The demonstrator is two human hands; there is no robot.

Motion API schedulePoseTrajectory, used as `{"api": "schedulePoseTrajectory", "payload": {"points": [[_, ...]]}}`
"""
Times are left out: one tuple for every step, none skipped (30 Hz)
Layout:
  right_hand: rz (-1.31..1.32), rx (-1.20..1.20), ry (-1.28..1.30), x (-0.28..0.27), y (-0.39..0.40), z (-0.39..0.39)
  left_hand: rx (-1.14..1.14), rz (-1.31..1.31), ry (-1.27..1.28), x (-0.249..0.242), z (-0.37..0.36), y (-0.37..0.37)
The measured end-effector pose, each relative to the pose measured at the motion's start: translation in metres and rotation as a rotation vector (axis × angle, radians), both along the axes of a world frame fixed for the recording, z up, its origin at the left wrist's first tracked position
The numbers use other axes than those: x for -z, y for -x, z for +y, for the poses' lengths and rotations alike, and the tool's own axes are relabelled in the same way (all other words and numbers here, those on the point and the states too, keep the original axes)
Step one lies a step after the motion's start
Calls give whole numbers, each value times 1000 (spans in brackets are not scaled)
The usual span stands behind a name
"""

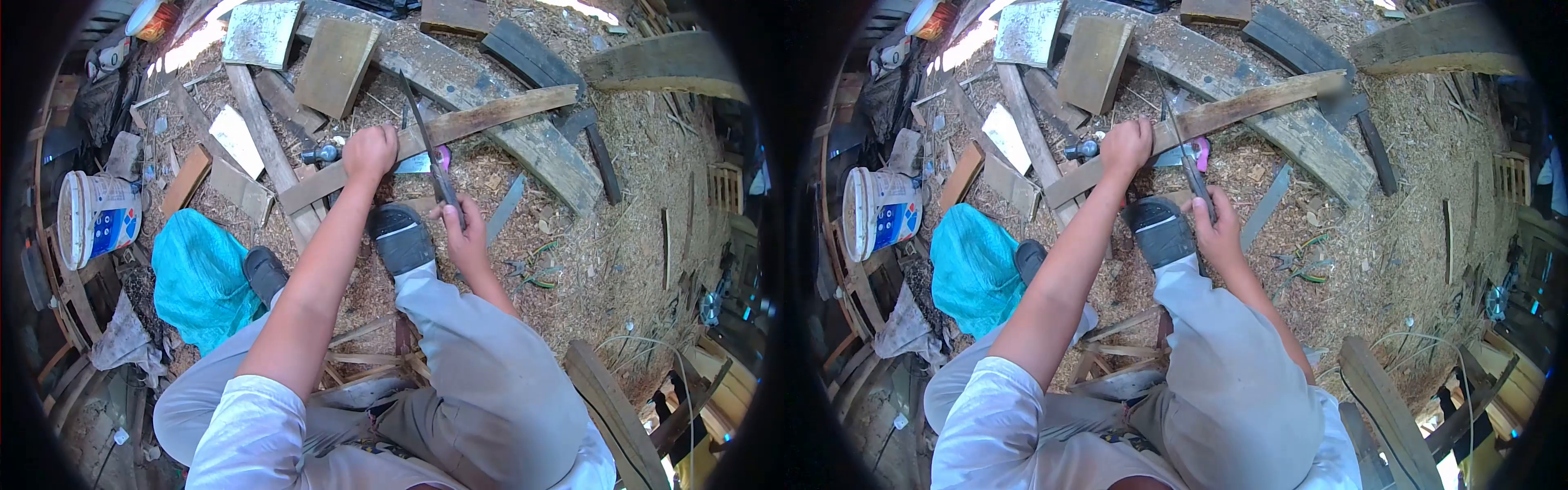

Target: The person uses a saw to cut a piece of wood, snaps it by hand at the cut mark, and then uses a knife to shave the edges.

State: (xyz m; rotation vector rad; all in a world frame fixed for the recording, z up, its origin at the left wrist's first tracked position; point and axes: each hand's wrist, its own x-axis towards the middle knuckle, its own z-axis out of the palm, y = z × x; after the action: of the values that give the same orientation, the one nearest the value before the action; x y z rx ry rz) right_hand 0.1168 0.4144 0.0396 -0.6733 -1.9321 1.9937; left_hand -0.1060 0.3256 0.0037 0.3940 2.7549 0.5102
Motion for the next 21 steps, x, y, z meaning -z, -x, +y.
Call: {"api": "schedulePoseTrajectory", "payload": {"points": [[12, 6, 5, -2, 5, -2, -20, -5, -7, -1, 0, -2], [10, 6, 6, 2, 3, -1, -19, -8, -5, -2, 1, -3], [-27, 4, 86, 9, 0, 0, -38, 27, -33, -4, 1, -5], [-63, 1, 167, 13, -1, 0, -58, 62, -58, -1, 1, -5], [-63, 0, 172, 15, -3, -1, -59, 62, -54, 1, 0, -6], [-96, 10, 195, 17, -6, -1, -51, 95, -69, 3, 0, -6], [-126, 20, 216, 18, -7, -2, -44, 131, -86, 2, 1, -4], [-123, 17, 215, 22, -7, -3, -46, 135, -86, 1, 1, -3], [-117, 28, 178, 25, -10, -5, -50, 96, -59, 1, 2, -3], [-113, 39, 140, 25, -11, -6, -56, 55, -33, -1, 2, -3], [-115, 38, 140, 25, -12, -6, -57, 54, -33, -3, 2, -2], [-143, 44, 171, 24, -14, -6, -43, -6, 5, -5, 3, 0], [-171, 50, 202, 24, -15, -6, -30, -66, 43, -5, 3, 2], [-172, 49, 202, 26, -17, -6, -31, -67, 43, -6, 4, 3], [-197, 61, 183, 29, -19, -6, -20, -90, 65, -7, 4, 5], [-222, 73, 165, 29, -20, -7, -9, -113, 88, -7, 4, 5], [-222, 72, 165, 29, -21, -7, -9, -113, 88, -8, 4, 5], [-220, 67, 128, 28, -22, -7, -10, -121, 91, -9, 4, 5], [-218, 61, 91, 23, -20, -6, -13, -129, 93, -9, 4, 5], [-218, 60, 90, 17, -18, -6, -14, -128, 92, -9, 4, 5], [-251, 52, -3, 12, -16, -6, -15, -128, 93, -9, 4, 5]]}}
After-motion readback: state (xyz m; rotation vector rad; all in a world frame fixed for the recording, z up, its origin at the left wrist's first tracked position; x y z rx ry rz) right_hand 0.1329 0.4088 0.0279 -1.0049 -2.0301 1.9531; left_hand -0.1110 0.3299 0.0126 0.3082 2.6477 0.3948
